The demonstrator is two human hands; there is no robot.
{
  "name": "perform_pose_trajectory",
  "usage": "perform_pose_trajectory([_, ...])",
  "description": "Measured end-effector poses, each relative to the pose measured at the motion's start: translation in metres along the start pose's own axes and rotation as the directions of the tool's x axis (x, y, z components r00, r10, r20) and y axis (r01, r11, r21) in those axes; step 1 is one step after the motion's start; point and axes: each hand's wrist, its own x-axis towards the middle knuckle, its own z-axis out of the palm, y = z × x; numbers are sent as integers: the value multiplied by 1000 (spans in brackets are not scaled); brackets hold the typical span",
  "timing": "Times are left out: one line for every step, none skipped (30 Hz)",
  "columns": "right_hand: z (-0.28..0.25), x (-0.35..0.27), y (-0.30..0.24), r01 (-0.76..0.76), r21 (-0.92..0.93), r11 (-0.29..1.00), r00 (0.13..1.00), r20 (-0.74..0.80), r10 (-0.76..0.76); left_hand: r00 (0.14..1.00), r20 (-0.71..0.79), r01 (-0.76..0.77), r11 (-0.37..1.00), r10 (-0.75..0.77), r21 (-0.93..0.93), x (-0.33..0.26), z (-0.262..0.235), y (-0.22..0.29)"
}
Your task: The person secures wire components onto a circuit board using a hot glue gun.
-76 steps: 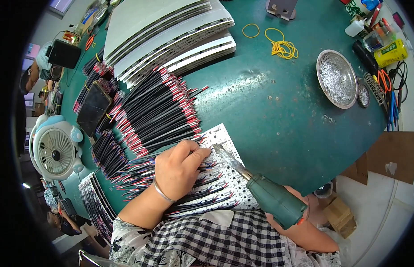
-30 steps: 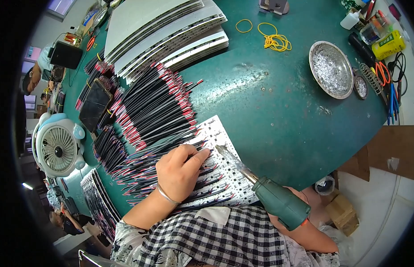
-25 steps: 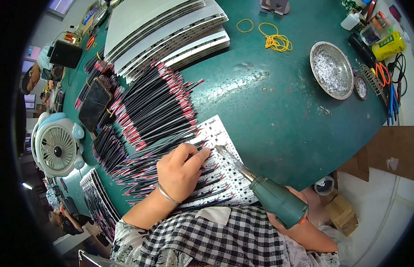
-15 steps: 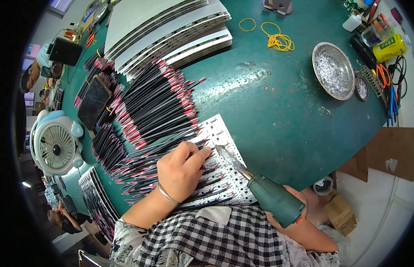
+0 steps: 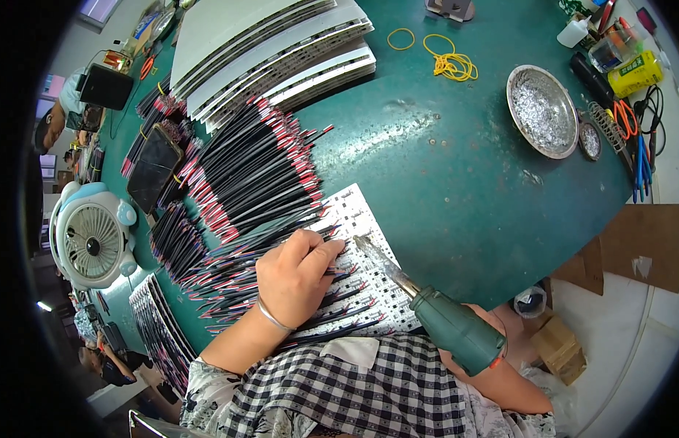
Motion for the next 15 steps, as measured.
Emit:
perform_pose_trajectory([-1,0,0,1,-9,1000,1000,8,-1,1000,-5,-13,1000,13,-10,1,0,0])
perform_pose_trajectory([0,-1,1,-1,-10,1000,1000,6,1,1000,-4,-15,1000,15,-12,1,0,0])
perform_pose_trajectory([2,-1,2,-15,47,999,1000,-16,16,1000,-4,-20,1000,20,-18,1,0,0])
perform_pose_trajectory([3,-1,2,-27,105,994,999,-36,30,1000,-4,-23,1000,22,-21,1,0,0])
perform_pose_trajectory([3,0,2,-27,105,994,999,-35,31,1000,-4,-22,1000,22,-21,1,0,-1])
perform_pose_trajectory([2,0,1,-35,87,996,999,-12,36,999,-2,-34,999,34,-21,2,0,-1])
perform_pose_trajectory([1,1,1,-42,69,997,999,11,42,999,0,-46,999,46,-22,2,-1,-1])
perform_pose_trajectory([1,1,1,-43,69,997,999,11,42,999,0,-46,999,46,-23,2,-1,-1])
perform_pose_trajectory([1,1,2,-22,28,999,1000,14,22,999,3,-50,998,50,-24,3,-2,-1])
perform_pose_trajectory([1,1,2,-1,-11,1000,1000,19,1,999,6,-53,998,54,-25,3,-2,-1])
perform_pose_trajectory([1,2,1,0,-10,1000,1000,20,0,999,6,-53,998,53,-24,3,-2,-1])
perform_pose_trajectory([0,3,-1,31,-22,999,999,19,-31,998,2,-64,998,64,-14,3,-1,-2])
perform_pose_trajectory([-1,3,-2,62,-34,998,998,17,-61,997,-2,-76,997,76,-6,3,-1,-2])
perform_pose_trajectory([-1,3,-1,62,-33,998,998,16,-62,997,-2,-77,997,77,-5,3,-1,-2])
perform_pose_trajectory([-1,2,1,67,-44,997,998,15,-66,997,-4,-81,997,81,-3,3,-1,-2])
